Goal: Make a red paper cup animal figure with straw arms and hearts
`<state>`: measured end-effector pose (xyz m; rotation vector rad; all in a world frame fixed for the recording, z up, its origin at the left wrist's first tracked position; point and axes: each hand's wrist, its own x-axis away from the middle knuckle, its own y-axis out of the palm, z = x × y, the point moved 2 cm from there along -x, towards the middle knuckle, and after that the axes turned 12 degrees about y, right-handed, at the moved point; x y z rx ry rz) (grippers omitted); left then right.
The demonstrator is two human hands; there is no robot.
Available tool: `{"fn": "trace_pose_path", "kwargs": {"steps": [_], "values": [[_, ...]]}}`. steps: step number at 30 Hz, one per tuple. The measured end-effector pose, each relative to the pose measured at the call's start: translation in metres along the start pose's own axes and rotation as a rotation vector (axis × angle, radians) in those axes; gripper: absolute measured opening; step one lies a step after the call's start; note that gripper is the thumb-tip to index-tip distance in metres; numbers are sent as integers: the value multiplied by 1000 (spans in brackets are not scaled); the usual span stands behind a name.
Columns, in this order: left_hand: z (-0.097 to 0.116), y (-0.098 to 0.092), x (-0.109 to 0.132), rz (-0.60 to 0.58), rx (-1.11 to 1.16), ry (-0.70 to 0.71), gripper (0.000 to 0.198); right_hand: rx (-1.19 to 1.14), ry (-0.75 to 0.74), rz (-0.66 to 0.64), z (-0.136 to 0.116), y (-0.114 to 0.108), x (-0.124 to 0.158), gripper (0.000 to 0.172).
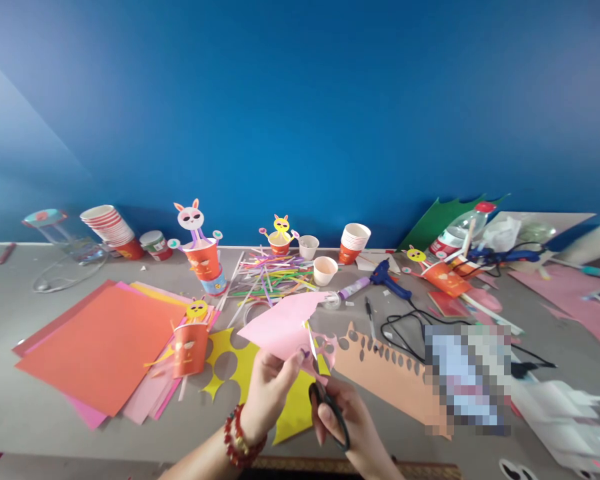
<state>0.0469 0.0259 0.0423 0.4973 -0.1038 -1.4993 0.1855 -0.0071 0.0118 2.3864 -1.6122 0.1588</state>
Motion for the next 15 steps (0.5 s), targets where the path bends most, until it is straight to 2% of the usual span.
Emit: {"fn": "trace_pose_path", "kwargs": {"steps": [15], "values": [[7,0,-2,-62,-53,-22,32,26,80,1,-3,-7,0,65]]}}
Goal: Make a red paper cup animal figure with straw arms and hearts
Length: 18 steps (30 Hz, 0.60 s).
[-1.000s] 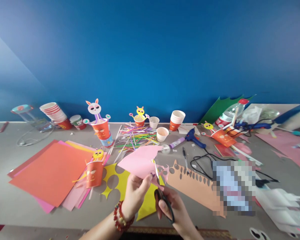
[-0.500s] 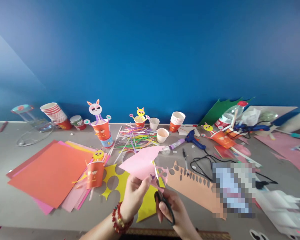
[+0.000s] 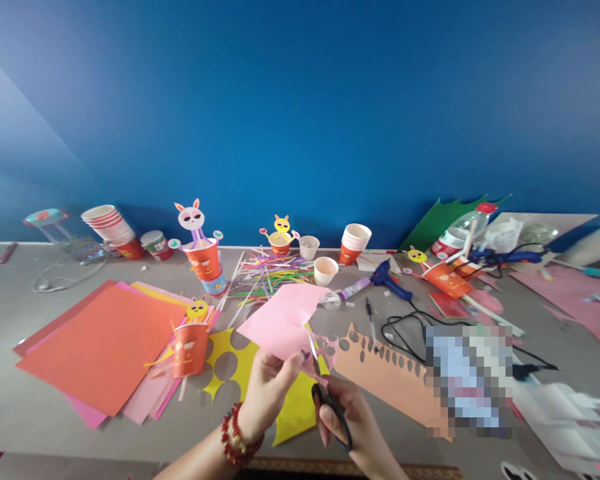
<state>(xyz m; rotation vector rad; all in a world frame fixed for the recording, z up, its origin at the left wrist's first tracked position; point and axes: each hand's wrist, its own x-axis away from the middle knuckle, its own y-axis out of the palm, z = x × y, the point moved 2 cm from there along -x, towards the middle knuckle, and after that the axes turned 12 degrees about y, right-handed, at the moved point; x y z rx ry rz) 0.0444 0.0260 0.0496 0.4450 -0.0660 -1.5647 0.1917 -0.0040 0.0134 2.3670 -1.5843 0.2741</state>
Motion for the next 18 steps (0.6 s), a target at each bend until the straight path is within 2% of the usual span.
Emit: {"fn": "trace_pose_path", "kwargs": {"steps": [18], "values": [[8,0,-6,-25,19,-30,28,14,-17,11,0,-5,1,65]]}}
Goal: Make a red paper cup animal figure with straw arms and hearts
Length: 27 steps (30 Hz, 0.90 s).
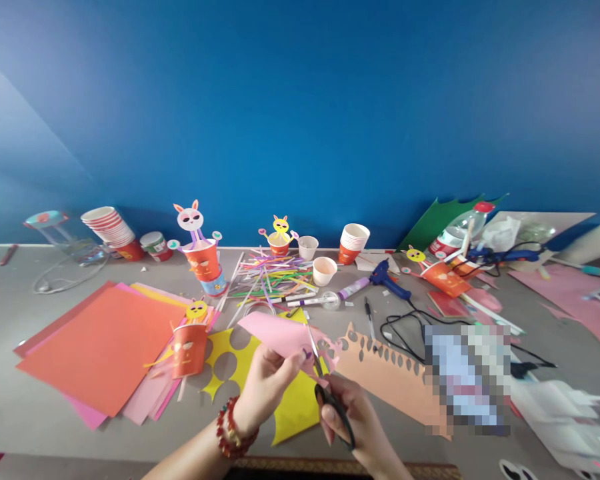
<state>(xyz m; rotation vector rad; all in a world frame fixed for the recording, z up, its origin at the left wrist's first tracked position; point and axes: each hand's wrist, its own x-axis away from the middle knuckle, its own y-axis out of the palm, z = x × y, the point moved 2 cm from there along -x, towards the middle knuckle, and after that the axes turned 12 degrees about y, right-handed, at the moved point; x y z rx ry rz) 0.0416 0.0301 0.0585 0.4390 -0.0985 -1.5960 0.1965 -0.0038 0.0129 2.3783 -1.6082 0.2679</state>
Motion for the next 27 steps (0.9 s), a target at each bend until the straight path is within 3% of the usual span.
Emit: {"fn": "trace_pose_path", "kwargs": {"steps": [13,22,27], "values": [[-1,1,-4,-14,22,-24,32,42,13,33,-2,-1,1,67],[-3,-1,-5,-30,0,-23,30,82,-52,-72,-17,3,8,69],[-2,2,-5,-75,-2,-22,27,77,-35,-28,-13,2,6,68]]}}
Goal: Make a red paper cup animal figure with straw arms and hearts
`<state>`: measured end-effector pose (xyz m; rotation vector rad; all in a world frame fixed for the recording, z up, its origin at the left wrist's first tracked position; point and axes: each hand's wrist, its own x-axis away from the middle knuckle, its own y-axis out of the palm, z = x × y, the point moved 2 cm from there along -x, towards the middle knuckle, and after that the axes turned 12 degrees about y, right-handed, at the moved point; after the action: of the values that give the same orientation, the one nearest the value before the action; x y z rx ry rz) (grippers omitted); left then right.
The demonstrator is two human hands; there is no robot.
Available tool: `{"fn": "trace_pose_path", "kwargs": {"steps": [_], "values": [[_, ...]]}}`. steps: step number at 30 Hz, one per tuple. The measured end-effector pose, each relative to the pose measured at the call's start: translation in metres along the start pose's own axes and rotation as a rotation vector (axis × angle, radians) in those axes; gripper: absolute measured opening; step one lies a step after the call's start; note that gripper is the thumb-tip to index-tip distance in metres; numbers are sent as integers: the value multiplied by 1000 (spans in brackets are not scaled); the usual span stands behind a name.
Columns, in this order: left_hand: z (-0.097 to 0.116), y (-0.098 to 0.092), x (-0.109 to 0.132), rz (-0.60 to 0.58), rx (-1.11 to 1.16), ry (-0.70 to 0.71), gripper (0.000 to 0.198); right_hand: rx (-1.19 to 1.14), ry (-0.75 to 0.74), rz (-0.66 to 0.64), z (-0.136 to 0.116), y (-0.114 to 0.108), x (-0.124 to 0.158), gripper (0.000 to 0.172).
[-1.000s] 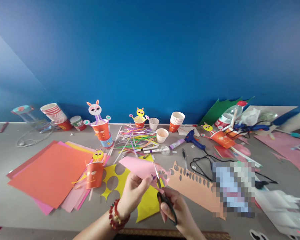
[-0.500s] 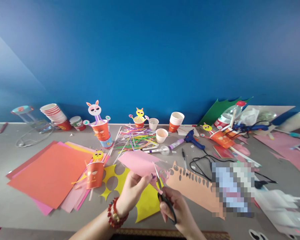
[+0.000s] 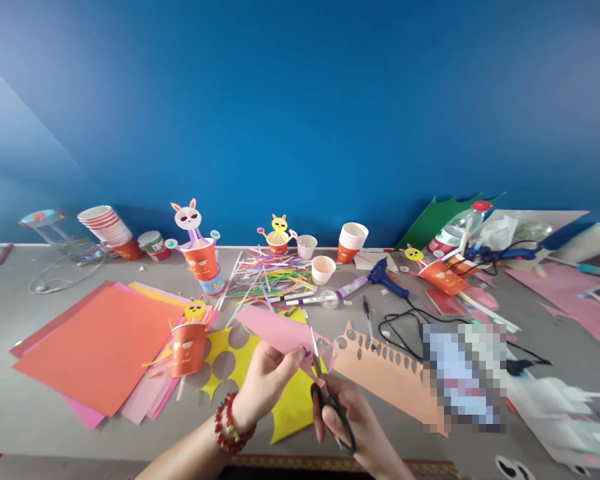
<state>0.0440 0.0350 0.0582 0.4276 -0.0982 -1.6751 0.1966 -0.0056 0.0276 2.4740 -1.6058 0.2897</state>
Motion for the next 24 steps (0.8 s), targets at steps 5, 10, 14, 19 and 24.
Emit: {"fn": "trace_pose_path", "kwargs": {"steps": [5,10,14,19,24], "values": [[3,2,0,-21,-47,9,31,16,36,17,3,-2,-1,67],[1,2,0,-31,-32,28,26,2,70,23,5,-3,-1,66],[-1,0,0,-27,-20,29,23,-7,80,36,4,-3,-1,67],[-3,0,0,-26,-26,34,23,-25,85,42,5,-3,-2,67],[-4,0,-1,-42,-25,51,24,-39,87,48,9,-4,-4,68]]}}
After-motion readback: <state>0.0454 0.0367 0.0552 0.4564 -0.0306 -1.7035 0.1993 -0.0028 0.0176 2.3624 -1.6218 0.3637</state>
